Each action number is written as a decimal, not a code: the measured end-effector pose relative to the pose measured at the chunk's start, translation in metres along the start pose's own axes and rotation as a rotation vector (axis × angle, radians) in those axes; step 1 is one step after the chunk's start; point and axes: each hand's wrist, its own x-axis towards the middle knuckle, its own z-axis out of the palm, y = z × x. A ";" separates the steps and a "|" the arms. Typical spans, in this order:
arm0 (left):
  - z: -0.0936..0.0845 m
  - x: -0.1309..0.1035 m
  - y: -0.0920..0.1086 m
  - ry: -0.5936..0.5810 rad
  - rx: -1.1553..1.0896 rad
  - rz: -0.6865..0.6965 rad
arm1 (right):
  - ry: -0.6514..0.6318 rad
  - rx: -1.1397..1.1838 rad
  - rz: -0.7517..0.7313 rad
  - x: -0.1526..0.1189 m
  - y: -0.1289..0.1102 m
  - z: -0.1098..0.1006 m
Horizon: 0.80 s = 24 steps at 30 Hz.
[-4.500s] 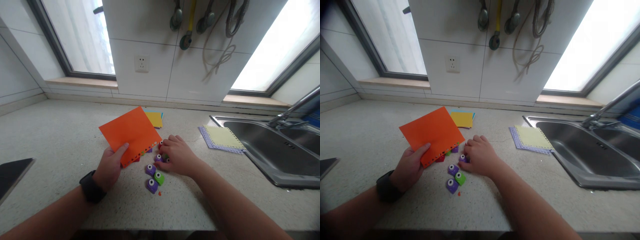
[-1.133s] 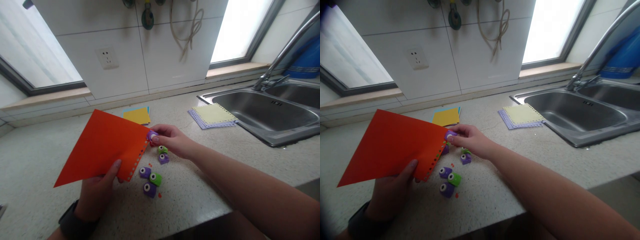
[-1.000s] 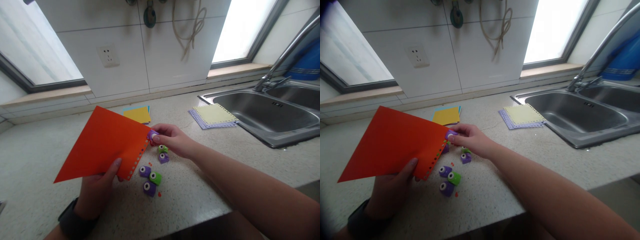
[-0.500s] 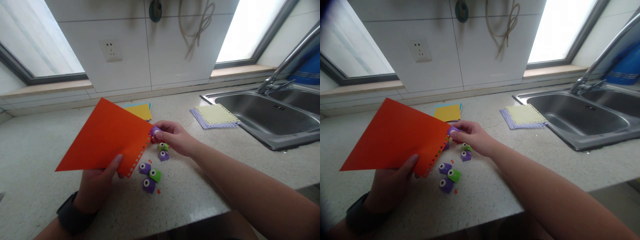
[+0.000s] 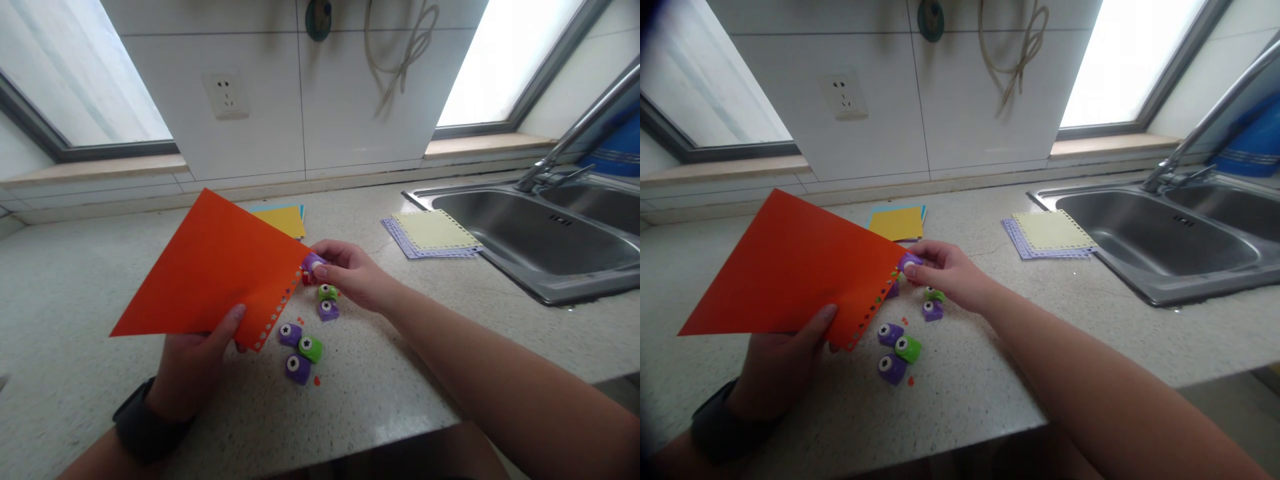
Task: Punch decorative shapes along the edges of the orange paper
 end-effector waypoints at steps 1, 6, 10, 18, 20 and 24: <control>0.000 0.000 0.000 0.003 -0.002 -0.001 | -0.001 -0.002 0.000 0.000 0.000 0.000; 0.001 0.001 -0.001 0.009 0.014 -0.001 | -0.009 -0.012 -0.010 0.000 0.000 0.000; 0.000 0.001 -0.003 0.020 0.028 0.014 | -0.012 -0.007 -0.013 0.000 0.000 0.000; -0.001 0.000 -0.004 0.014 0.040 0.032 | 0.005 0.025 -0.008 0.001 0.002 -0.002; -0.001 0.000 -0.004 0.013 0.044 0.036 | 0.009 0.025 -0.003 0.001 0.003 -0.002; 0.000 0.000 -0.001 0.006 0.047 0.043 | 0.010 0.021 0.001 0.000 0.002 -0.001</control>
